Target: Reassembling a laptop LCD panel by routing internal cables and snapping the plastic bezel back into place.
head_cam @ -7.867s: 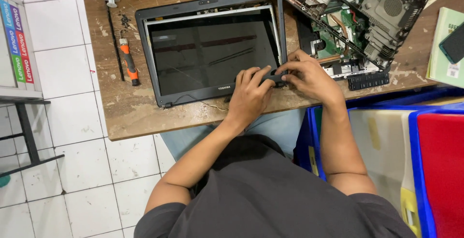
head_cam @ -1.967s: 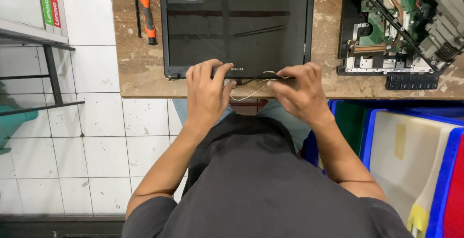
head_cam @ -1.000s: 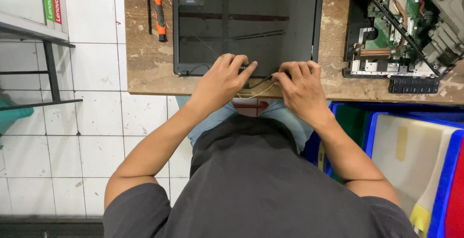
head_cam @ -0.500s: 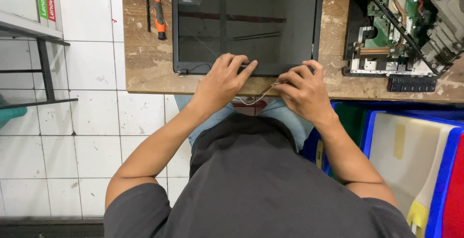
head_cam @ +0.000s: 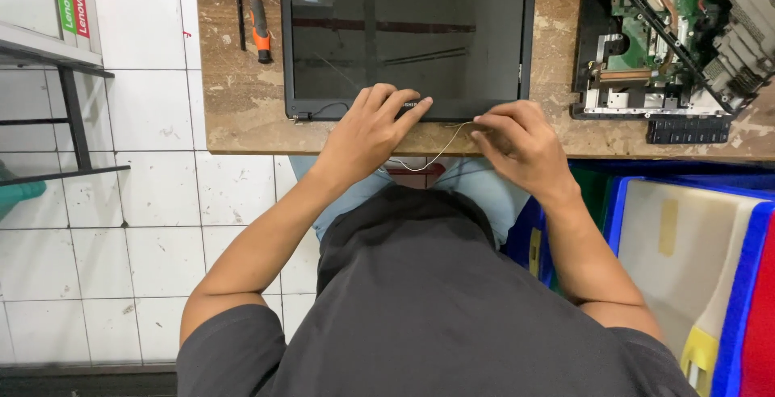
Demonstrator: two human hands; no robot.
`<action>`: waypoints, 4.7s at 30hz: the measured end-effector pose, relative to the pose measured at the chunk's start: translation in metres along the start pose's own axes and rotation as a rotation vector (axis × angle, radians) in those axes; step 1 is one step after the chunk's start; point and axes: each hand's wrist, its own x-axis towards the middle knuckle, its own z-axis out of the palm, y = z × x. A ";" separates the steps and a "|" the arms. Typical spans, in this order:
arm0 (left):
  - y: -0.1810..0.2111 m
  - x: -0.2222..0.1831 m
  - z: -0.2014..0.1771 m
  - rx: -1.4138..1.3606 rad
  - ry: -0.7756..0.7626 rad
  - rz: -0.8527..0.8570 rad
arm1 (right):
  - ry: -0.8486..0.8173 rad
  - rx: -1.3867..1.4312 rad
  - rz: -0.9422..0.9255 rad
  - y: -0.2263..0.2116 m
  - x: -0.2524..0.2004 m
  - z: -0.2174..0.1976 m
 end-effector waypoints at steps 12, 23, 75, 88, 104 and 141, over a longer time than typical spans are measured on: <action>-0.005 0.016 -0.002 0.061 0.081 0.003 | -0.090 -0.444 -0.083 -0.005 0.023 -0.002; -0.007 0.020 0.004 0.051 0.107 0.004 | -0.227 -0.428 -0.017 0.006 0.017 0.000; 0.106 0.087 0.054 -0.272 0.156 -0.391 | 0.010 -0.091 0.238 0.037 -0.020 -0.021; 0.079 0.099 0.049 -0.276 0.253 -0.180 | 0.020 -0.215 0.232 0.033 -0.025 -0.014; 0.058 0.113 0.051 -0.558 0.166 -0.178 | 0.079 -0.239 0.276 0.031 -0.029 -0.002; 0.003 0.126 0.046 -0.147 -0.151 0.267 | 0.475 -0.215 0.220 0.005 -0.050 0.053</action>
